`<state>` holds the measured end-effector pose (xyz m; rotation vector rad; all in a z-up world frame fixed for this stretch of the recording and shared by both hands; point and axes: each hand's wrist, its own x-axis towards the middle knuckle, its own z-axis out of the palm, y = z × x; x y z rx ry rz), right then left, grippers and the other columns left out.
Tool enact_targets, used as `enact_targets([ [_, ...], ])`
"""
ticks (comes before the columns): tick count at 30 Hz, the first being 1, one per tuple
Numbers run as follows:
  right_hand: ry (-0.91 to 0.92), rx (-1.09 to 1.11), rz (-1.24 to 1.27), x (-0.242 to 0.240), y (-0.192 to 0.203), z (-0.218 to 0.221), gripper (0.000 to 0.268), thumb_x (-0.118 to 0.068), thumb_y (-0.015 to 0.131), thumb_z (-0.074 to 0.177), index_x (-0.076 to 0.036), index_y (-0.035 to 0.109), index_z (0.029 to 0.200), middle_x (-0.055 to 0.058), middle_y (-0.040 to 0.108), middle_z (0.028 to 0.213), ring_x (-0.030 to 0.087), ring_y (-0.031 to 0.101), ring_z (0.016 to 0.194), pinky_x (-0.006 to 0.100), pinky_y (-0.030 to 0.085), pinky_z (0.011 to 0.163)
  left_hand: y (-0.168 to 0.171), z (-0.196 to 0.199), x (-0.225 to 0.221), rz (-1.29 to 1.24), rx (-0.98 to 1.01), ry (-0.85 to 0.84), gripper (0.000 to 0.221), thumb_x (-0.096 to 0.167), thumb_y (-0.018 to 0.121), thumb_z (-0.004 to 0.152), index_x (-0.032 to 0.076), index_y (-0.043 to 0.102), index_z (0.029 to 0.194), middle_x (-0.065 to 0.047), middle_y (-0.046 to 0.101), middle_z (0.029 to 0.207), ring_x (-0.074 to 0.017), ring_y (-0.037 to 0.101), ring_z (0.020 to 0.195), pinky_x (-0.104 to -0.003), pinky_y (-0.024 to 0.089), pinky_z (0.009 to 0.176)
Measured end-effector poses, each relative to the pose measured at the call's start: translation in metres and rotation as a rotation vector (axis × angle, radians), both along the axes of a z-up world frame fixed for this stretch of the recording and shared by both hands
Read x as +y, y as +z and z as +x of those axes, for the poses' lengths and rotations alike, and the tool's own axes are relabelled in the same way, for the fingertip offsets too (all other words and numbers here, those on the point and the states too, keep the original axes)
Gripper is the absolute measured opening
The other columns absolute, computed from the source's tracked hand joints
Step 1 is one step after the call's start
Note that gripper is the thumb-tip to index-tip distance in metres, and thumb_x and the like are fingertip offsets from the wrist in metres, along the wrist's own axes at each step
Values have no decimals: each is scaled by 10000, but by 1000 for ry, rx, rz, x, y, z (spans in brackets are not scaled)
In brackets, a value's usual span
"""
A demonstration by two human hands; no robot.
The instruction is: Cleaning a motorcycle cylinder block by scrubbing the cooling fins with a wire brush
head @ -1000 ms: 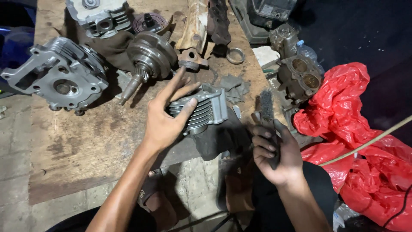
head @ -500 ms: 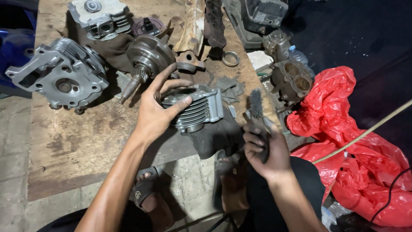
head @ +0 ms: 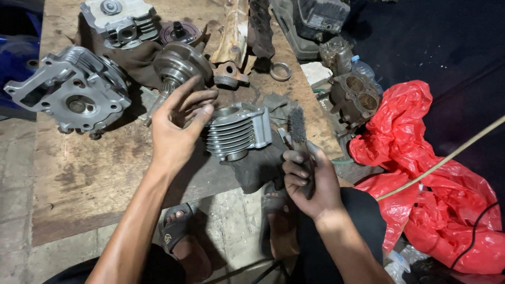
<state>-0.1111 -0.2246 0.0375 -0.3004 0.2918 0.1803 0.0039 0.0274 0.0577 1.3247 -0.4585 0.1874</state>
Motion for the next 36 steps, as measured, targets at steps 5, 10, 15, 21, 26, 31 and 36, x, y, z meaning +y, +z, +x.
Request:
enact_targets([
  [5,19,20,-3,4,1,-1,355,-314,504,1064,-121,575,773,-35,411,800,71,424,598,195,362,438,-4,-2,0,268,-10,147,328,116,653,991,93,662,1317,-107,760,1095,-219,720,1064,-363,556,975],
  [10,43,12,23,10,12,-5,348,-322,481,1081,-143,523,786,-43,396,812,71,419,599,189,369,435,-21,9,-14,515,-147,196,303,240,520,1076,102,719,1258,-139,750,1109,-344,680,1129,-460,485,1030],
  [15,70,-4,-207,16,20,-11,365,-391,459,1102,-173,553,825,-32,400,804,57,401,542,189,352,404,-12,3,-30,640,-172,237,357,287,511,1045,77,682,1277,-151,726,1162,-379,653,1139,-494,475,1020],
  [21,93,-241,-836,13,13,-11,653,-209,383,1002,-152,113,1594,77,409,885,136,431,604,280,374,460,-29,3,-41,504,-184,373,399,115,523,893,81,675,1260,-164,726,1111,-389,638,1118,-495,463,1013],
  [26,-47,-551,-1624,28,66,-1,679,-101,491,949,-52,187,1555,197,512,1054,266,498,908,400,403,781,-29,-1,-45,365,-188,470,409,89,521,818,96,659,1203,-160,710,1049,-382,639,1037,-478,477,968],
  [31,-31,-678,-2239,53,79,17,517,-282,487,1004,-72,538,1473,231,669,1164,415,701,992,510,566,844,-30,2,-48,253,-218,558,334,77,531,775,104,602,1100,-134,649,1014,-358,616,934,-449,476,911],
  [36,24,-439,-2536,53,51,9,505,-337,469,1000,-280,537,1497,200,639,1099,416,714,953,506,604,779,-38,6,-51,226,-216,589,308,55,527,773,71,558,1079,-154,575,941,-378,588,874,-475,455,874],
])
